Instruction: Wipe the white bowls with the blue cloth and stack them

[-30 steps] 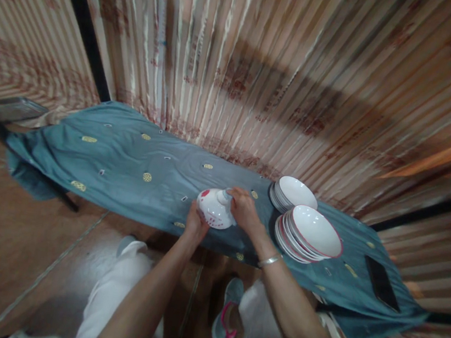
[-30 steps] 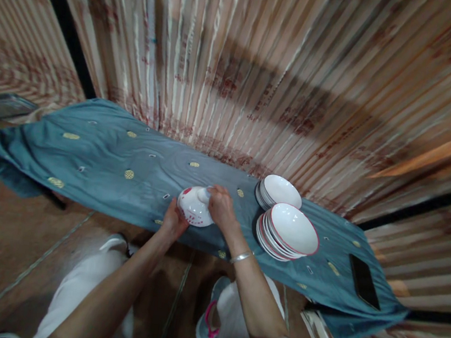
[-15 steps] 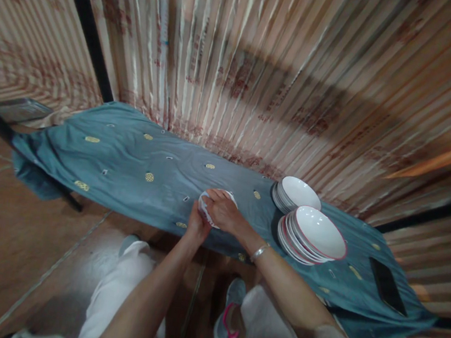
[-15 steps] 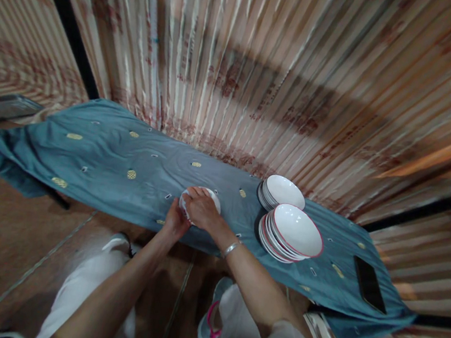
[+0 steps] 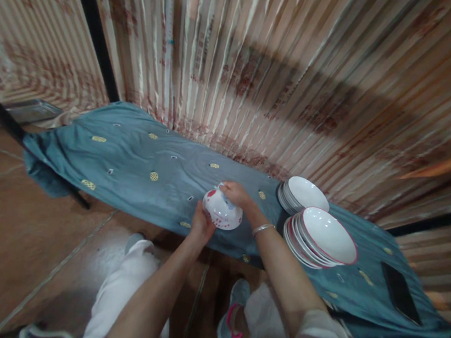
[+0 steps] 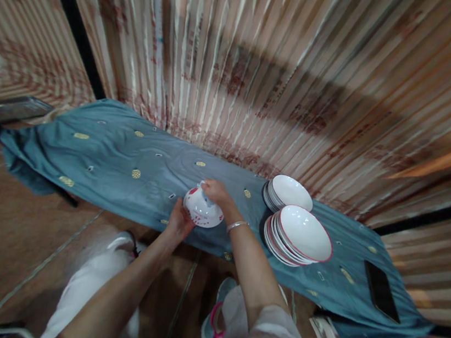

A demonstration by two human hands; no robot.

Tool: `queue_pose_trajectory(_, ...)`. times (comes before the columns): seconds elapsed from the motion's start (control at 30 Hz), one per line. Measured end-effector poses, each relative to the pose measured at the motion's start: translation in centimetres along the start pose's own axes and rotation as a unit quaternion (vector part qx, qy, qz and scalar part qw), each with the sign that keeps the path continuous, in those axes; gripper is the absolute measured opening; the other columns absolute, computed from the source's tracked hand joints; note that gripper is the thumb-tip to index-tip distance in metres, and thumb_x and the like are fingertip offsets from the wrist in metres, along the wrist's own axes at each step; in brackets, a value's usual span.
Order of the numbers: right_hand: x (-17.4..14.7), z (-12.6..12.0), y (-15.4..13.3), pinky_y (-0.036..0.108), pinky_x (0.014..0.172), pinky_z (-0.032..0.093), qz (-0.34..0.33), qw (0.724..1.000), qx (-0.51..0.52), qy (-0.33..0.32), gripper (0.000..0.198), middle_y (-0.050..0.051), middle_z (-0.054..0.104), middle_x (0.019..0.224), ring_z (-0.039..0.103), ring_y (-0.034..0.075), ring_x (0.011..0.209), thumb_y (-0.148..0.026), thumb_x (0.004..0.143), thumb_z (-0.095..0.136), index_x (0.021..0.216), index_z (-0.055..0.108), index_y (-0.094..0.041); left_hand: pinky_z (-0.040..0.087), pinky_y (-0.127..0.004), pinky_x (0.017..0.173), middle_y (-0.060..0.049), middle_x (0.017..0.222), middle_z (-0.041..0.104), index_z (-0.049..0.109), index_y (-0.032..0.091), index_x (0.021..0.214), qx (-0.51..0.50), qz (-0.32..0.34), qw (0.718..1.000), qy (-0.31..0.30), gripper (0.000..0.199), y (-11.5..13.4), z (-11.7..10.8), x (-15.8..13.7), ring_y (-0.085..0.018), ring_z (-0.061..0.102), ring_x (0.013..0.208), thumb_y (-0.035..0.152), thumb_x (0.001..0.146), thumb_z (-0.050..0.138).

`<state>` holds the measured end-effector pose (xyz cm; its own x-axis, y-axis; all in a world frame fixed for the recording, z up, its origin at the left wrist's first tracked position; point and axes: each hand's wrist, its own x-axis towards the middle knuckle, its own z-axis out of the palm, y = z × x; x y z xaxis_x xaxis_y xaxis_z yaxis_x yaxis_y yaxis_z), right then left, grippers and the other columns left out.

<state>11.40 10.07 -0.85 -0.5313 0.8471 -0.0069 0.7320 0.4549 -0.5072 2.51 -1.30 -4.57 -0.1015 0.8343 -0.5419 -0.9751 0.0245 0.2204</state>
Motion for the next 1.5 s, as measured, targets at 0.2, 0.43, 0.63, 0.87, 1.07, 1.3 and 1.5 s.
queue_pose_trajectory(0.2, 0.1, 0.6, 2.4, 0.026, 0.064, 0.048, 0.096, 0.984, 0.148, 0.03, 0.035, 0.001, 0.071, 0.069, 0.06, 0.016, 0.063, -0.035, 0.087, 0.05, 0.094, 0.078, -0.015, 0.054, -0.038, 0.098, -0.012, 0.109, 0.076, 0.06, 0.01, 0.132, -0.002, 0.006, 1.0, 0.01, 0.046, 0.0, 0.2, -0.1, -0.024, 0.069, 0.112, 0.035, 0.103, 0.035)
queue_pose_trajectory(0.43, -1.0, 1.8, 4.1, 0.026, 0.072, 0.05, 0.154, 0.954, 0.238, 0.099, 0.041, 0.004, 0.074, 0.077, 0.063, 0.016, 0.07, -0.035, 0.09, 0.046, 0.1, 0.076, -0.01, 0.054, -0.037, 0.099, -0.012, 0.109, 0.076, 0.062, 0.009, 0.129, 0.005, 0.018, 1.0, 0.021, 0.046, -0.1, 0.6, -0.4, -0.024, 0.068, 0.114, 0.035, 0.103, 0.034)
queue_pose_trajectory(0.63, -4.2, 3.2, 5.1, 0.033, 0.087, 0.051, 0.171, 0.94, 0.234, 0.179, 0.046, 0.01, 0.076, 0.095, 0.067, 0.022, 0.092, -0.036, 0.097, 0.034, 0.103, 0.073, -0.013, 0.055, -0.038, 0.098, -0.013, 0.109, 0.076, 0.063, 0.01, 0.127, 0.016, 0.016, 0.999, 0.025, 0.046, -0.2, 0.8, -0.6, -0.025, 0.068, 0.114, 0.035, 0.102, 0.034)
queue_pose_trajectory(0.87, -8.4, 6.5, 3.7, 0.04, 0.103, 0.047, 0.162, 0.933, 0.146, 0.285, 0.05, 0.016, 0.067, 0.126, 0.061, 0.023, 0.121, -0.038, 0.101, 0.021, 0.127, 0.059, -0.017, 0.052, -0.036, 0.102, -0.013, 0.113, 0.075, 0.064, 0.011, 0.126, 0.021, 0.021, 0.999, 0.018, 0.045, -0.1, 0.8, -0.7, -0.024, 0.065, 0.119, 0.035, 0.103, 0.033)
queue_pose_trajectory(1.07, -10.1, 9.0, 1.2, 0.05, 0.113, 0.038, 0.167, 0.927, 0.08, 0.326, 0.055, 0.025, 0.05, 0.145, 0.046, 0.027, 0.138, -0.038, 0.102, 0.019, 0.141, 0.044, -0.009, 0.053, -0.037, 0.101, -0.013, 0.11, 0.075, 0.064, 0.011, 0.124, 0.028, 0.019, 0.999, 0.012, 0.046, -0.1, 1.1, -1.0, -0.025, 0.067, 0.116, 0.036, 0.103, 0.031)
queue_pose_trajectory(1.3, -12.5, 10.7, -1.6, 0.058, 0.114, 0.035, 0.136, 0.937, 0.024, 0.322, 0.061, 0.029, 0.03, 0.157, 0.027, 0.032, 0.15, -0.039, 0.101, 0.026, 0.153, 0.026, -0.006, 0.054, -0.035, 0.099, -0.012, 0.112, 0.075, 0.063, 0.012, 0.127, 0.036, 0.018, 0.999, 0.012, 0.047, -0.1, 0.9, -0.8, -0.024, 0.068, 0.112, 0.038, 0.102, 0.031)
queue_pose_trajectory(1.5, -13.5, 10.5, -2.5, 0.059, 0.114, 0.035, 0.089, 0.955, -0.075, 0.274, 0.059, 0.028, 0.031, 0.156, 0.029, 0.033, 0.148, -0.018, 0.096, 0.03, 0.154, 0.029, -0.007, 0.057, -0.038, 0.094, -0.013, 0.11, 0.076, 0.061, 0.012, 0.131, 0.032, 0.009, 0.999, -0.001, 0.049, -0.1, 0.5, -0.5, -0.026, 0.071, 0.106, 0.039, 0.102, 0.031)
